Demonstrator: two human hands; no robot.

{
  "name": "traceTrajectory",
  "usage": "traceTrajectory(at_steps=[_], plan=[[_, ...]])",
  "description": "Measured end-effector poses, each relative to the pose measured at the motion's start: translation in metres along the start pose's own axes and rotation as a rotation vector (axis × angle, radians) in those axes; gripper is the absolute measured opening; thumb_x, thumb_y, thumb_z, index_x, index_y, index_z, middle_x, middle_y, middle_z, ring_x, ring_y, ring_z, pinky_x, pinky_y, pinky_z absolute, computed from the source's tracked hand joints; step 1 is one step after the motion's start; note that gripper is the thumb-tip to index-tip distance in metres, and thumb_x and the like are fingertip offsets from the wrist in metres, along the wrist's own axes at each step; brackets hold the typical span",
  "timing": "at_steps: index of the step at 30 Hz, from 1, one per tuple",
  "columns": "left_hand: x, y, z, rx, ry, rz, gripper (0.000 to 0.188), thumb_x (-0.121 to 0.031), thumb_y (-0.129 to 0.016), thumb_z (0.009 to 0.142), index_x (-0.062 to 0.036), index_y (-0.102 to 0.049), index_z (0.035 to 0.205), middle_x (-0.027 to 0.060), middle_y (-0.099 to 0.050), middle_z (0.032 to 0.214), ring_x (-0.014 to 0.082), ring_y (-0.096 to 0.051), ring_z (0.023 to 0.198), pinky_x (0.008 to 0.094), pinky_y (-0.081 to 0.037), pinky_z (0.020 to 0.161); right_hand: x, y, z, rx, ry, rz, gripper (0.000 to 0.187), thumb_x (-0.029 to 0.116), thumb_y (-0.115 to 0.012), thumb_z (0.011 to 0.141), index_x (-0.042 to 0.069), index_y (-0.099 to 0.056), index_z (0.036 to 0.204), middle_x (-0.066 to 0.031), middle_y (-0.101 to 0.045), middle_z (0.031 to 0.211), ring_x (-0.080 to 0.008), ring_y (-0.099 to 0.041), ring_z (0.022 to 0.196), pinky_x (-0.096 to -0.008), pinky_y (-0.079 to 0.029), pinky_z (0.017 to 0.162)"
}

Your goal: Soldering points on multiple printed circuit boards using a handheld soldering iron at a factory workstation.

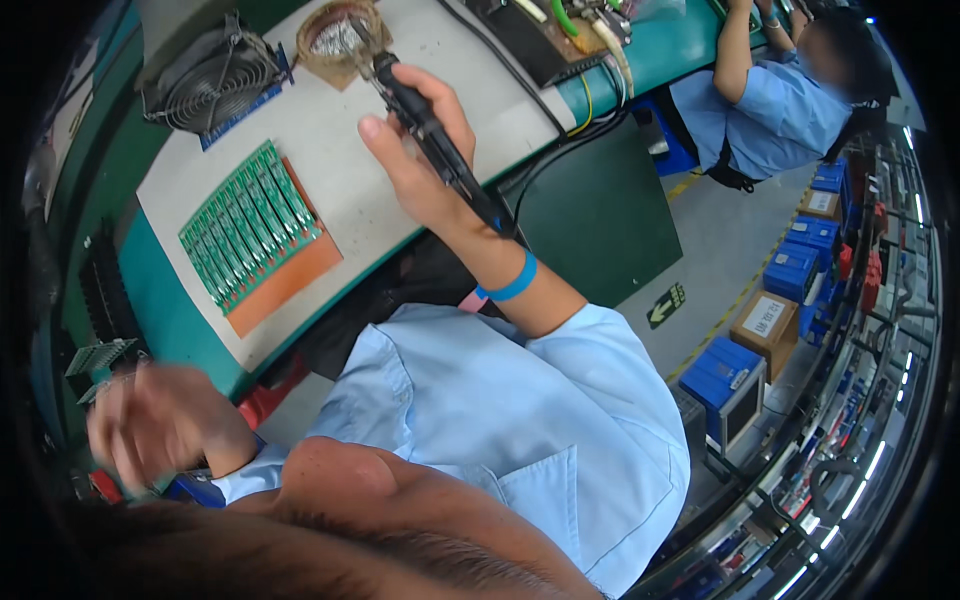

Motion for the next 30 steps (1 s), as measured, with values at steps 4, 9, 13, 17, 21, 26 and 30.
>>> traceTrajectory(at_steps=[4,9,13,17,21,26,30], plan=[[0.004,0.103,0.054,-0.277,-0.566,1.655,0.051,0.017,-0.074,0.091,0.0009,-0.056,0.136,0.0229,-0.072,0.127,0.0274,-0.077,0.106,0.0368,-0.065,0.095,-0.002,0.012,0.009,0.026,-0.041,-0.016,0.043,0.004,-0.078,0.089,0.001,-0.066,0.130,-0.0081,-0.067,0.104,-0.0161,-0.062,0.084,-0.0298,-0.052,0.076],[0.004,0.140,0.059,-0.165,-0.529,1.691,0.049,0.014,-0.072,0.094,0.0021,-0.054,0.138,0.0237,-0.070,0.131,0.0298,-0.077,0.108,0.0374,-0.064,0.098,0.010,0.018,0.036,0.165,0.284,-0.357,0.043,0.003,-0.077,0.090,0.001,-0.065,0.131,-0.0090,-0.068,0.106,-0.0182,-0.063,0.086,-0.0302,-0.052,0.080],[0.010,0.141,0.057,-0.185,-0.531,1.729,0.045,0.013,-0.071,0.095,0.0015,-0.055,0.136,0.0233,-0.073,0.126,0.0268,-0.077,0.101,0.0325,-0.064,0.092,-0.003,0.022,0.029,0.109,0.142,-0.371,0.042,0.004,-0.076,0.091,0.001,-0.064,0.132,-0.0103,-0.068,0.108,-0.0202,-0.063,0.089,-0.0311,-0.052,0.083],[0.013,0.143,0.039,-0.295,-0.325,1.467,0.041,0.011,-0.072,0.094,0.0009,-0.060,0.131,0.0193,-0.076,0.114,0.0230,-0.076,0.093,0.0291,-0.061,0.084,-0.003,0.026,0.025,0.068,0.126,-0.345,0.040,0.004,-0.076,0.092,0.001,-0.064,0.131,-0.0115,-0.068,0.111,-0.0204,-0.064,0.091,-0.0313,-0.052,0.084],[0.018,0.134,0.043,-0.149,-0.352,1.595,0.037,0.008,-0.075,0.091,0.0001,-0.065,0.125,0.0146,-0.077,0.103,0.0203,-0.072,0.085,0.0278,-0.057,0.079,0.001,0.022,0.027,0.074,0.141,-0.363,0.039,0.004,-0.075,0.093,0.000,-0.064,0.130,-0.0120,-0.068,0.113,-0.0206,-0.064,0.094,-0.0316,-0.052,0.086],[0.026,0.121,0.049,0.077,-0.469,1.820,0.033,0.005,-0.079,0.086,-0.0007,-0.071,0.118,0.0097,-0.076,0.092,0.0196,-0.067,0.078,0.0297,-0.053,0.076,0.000,0.020,0.025,0.081,0.154,-0.421,0.037,0.005,-0.075,0.094,0.001,-0.064,0.130,-0.0130,-0.069,0.116,-0.0209,-0.066,0.097,-0.0317,-0.053,0.088],[0.028,0.112,0.054,0.088,-0.494,1.852,0.031,0.002,-0.080,0.085,-0.0014,-0.073,0.115,0.0071,-0.074,0.090,0.0210,-0.064,0.077,0.0319,-0.052,0.077,0.002,0.023,0.023,0.070,0.147,-0.457,0.037,0.007,-0.074,0.096,0.001,-0.064,0.131,-0.0138,-0.071,0.118,-0.0212,-0.068,0.099,-0.0316,-0.054,0.089]])
Point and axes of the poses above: each hand's wrist, its own z-axis towards the middle knuckle, its own y-axis out of the back of the hand, x = y × z, the point moved 4 cm from there along z, towards the middle knuckle
